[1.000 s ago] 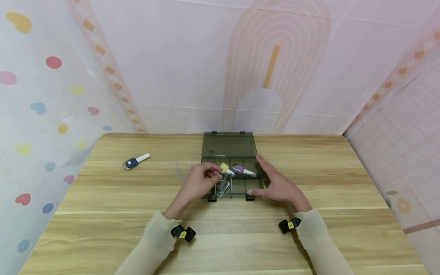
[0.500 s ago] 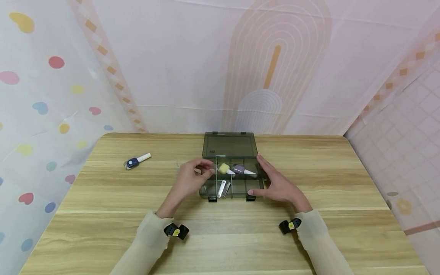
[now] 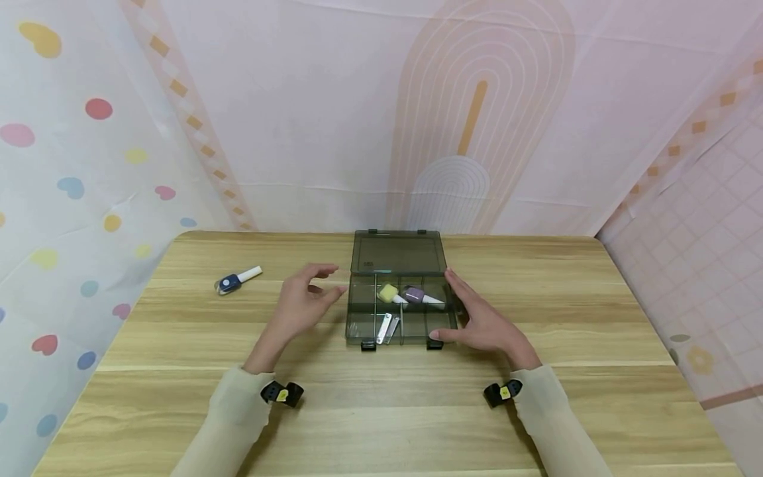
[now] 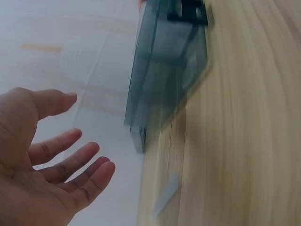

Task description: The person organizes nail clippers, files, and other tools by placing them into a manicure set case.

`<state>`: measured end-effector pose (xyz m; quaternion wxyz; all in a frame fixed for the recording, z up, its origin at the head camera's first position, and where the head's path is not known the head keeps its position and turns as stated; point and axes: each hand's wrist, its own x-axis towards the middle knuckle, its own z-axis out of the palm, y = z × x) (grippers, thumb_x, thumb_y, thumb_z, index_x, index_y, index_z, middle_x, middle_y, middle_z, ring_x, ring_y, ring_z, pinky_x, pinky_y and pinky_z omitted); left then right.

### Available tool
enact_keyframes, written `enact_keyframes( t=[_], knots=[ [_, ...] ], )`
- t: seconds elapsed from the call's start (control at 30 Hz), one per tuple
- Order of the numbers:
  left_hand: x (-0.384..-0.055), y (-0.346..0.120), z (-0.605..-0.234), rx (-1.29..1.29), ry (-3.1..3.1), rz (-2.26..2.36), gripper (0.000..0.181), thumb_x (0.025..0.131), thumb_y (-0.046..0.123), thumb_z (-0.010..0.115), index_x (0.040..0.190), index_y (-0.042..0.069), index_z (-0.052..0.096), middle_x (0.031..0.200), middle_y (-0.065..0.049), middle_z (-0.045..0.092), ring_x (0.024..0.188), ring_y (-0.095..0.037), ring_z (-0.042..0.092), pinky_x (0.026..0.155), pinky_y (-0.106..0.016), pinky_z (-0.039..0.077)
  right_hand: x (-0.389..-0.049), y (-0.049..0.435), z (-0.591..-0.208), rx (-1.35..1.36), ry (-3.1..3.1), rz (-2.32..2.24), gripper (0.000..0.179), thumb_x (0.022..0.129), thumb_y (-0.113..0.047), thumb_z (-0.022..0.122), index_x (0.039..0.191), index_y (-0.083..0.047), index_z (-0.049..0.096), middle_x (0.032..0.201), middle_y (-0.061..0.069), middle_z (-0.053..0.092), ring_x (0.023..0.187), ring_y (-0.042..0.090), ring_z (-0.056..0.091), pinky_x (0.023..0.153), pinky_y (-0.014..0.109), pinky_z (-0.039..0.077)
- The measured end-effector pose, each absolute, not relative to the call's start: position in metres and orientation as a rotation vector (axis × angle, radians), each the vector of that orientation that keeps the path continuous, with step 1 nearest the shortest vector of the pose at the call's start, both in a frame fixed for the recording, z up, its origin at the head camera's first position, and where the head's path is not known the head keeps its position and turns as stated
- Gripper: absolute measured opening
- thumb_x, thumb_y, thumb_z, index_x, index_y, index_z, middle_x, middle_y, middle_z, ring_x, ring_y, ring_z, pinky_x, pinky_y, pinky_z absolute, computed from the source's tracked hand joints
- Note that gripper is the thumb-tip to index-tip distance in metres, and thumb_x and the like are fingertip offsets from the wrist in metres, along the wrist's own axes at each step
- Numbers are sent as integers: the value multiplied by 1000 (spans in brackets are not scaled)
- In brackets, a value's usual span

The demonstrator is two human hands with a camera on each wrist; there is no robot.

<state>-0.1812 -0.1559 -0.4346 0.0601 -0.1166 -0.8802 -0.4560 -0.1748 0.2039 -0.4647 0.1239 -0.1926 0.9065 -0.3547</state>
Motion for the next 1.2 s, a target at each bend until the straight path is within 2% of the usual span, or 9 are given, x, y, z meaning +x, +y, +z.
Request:
enact_keyframes(
  t=[0.3, 0.53, 0.77, 1.2],
  knots=[
    [-187, -184, -439, -372, -2707, -1235, 55, 94, 22, 76, 142, 3, 57, 145, -22, 55, 133, -43, 54, 101, -57, 54, -175, 205, -466, -562, 2642, -1040, 123, 80, -64, 80, 167, -26, 1, 175, -2, -1, 161, 32, 8, 126, 61, 22],
    [-192, -201, -443, -410, -2675, -1123, 59, 93, 22, 78, 142, -2, 55, 145, -27, 53, 134, -45, 50, 102, -62, 49, -174, 206, -467, -549, 2647, -1034, 124, 79, -65, 80, 167, -25, 1, 175, -1, -1, 161, 32, 8, 126, 61, 21],
    [-193, -222, -443, -404, -2684, -1007, 63, 92, 21, 78, 143, -4, 52, 146, -31, 49, 137, -52, 43, 111, -68, 37, -175, 206, -468, -574, 2651, -1043, 123, 81, -63, 80, 167, -23, 2, 175, -2, 0, 161, 32, 9, 126, 60, 21],
    [-204, -265, -445, -388, -2747, -840, 75, 91, 27, 80, 146, -10, 46, 149, -34, 41, 139, -58, 32, 110, -73, 32, -179, 206, -466, -584, 2657, -1046, 123, 80, -63, 80, 167, -23, 3, 175, -3, 0, 161, 30, 8, 127, 60, 21]
  ],
)
